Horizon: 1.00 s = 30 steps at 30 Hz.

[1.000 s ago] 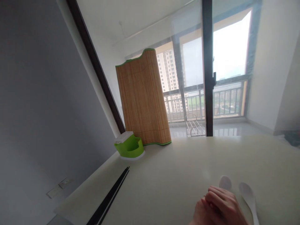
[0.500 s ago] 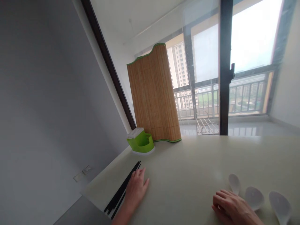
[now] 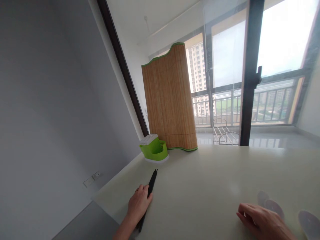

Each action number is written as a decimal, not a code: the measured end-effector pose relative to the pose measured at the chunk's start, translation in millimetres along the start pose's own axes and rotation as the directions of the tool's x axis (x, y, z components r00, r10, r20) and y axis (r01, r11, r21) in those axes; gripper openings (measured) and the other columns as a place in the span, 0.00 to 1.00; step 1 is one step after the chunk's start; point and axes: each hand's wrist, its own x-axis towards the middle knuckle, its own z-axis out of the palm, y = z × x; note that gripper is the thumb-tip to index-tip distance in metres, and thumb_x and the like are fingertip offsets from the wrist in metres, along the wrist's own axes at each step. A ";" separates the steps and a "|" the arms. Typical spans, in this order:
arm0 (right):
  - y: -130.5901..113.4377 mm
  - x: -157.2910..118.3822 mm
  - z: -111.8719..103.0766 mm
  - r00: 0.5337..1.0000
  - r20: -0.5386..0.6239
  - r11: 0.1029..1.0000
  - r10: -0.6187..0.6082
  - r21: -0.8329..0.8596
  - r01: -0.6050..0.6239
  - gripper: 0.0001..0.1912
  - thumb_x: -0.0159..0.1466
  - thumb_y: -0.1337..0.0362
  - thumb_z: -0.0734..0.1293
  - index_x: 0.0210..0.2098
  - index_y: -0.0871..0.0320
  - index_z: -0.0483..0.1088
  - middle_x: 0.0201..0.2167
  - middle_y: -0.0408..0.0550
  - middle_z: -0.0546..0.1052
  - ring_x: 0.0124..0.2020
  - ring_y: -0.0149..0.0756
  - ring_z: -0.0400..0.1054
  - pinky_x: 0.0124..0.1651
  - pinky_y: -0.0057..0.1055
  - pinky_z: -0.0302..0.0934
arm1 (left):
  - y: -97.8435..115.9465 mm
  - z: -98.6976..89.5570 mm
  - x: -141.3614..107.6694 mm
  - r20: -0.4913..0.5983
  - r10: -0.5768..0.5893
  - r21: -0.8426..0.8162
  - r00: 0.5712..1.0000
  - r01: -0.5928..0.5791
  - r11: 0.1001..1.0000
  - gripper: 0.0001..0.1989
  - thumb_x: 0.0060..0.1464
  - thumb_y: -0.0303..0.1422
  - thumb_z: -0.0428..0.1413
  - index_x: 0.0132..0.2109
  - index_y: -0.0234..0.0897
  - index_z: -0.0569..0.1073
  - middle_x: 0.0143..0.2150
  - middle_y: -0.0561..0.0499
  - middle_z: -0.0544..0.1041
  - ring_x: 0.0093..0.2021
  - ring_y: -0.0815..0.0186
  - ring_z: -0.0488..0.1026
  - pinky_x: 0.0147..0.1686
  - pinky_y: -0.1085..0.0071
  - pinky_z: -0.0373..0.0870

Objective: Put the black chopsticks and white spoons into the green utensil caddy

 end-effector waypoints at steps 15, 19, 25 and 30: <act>-12.7 5.2 -8.1 0.984 0.108 0.984 0.141 -0.127 -0.127 0.14 0.66 0.63 0.58 0.24 0.53 0.63 0.21 0.39 0.74 0.23 0.34 0.70 0.26 0.27 0.50 | 230.3 4.8 -80.1 0.026 0.513 -0.222 0.858 -0.495 0.840 0.26 0.53 0.39 0.54 0.57 0.32 0.68 0.43 0.38 0.77 0.38 0.49 0.77 0.35 0.56 0.76; -22.5 9.2 -13.2 0.974 0.152 0.982 0.168 -0.115 -0.151 0.11 0.64 0.67 0.60 0.25 0.54 0.66 0.22 0.40 0.76 0.24 0.35 0.71 0.26 0.27 0.49 | 259.6 4.4 -85.9 0.016 0.574 -0.256 0.819 -0.551 0.794 0.26 0.55 0.36 0.51 0.60 0.31 0.67 0.42 0.35 0.77 0.37 0.47 0.78 0.33 0.55 0.76; -21.7 8.2 -14.6 0.960 0.165 0.968 0.225 -0.154 -0.200 0.10 0.64 0.68 0.60 0.27 0.54 0.66 0.25 0.42 0.77 0.28 0.38 0.74 0.27 0.28 0.51 | 279.7 12.6 -90.6 -0.046 0.622 -0.235 0.782 -0.614 0.754 0.24 0.55 0.34 0.49 0.57 0.29 0.70 0.36 0.35 0.78 0.31 0.48 0.78 0.25 0.60 0.73; -14.5 5.7 -13.3 0.974 0.067 0.968 0.218 -0.143 -0.206 0.09 0.65 0.65 0.57 0.30 0.52 0.66 0.24 0.41 0.77 0.26 0.38 0.75 0.25 0.28 0.54 | 269.7 5.3 -83.6 -0.070 0.703 -0.288 0.708 -0.689 0.665 0.26 0.53 0.48 0.53 0.51 0.33 0.72 0.37 0.40 0.79 0.33 0.51 0.78 0.28 0.63 0.72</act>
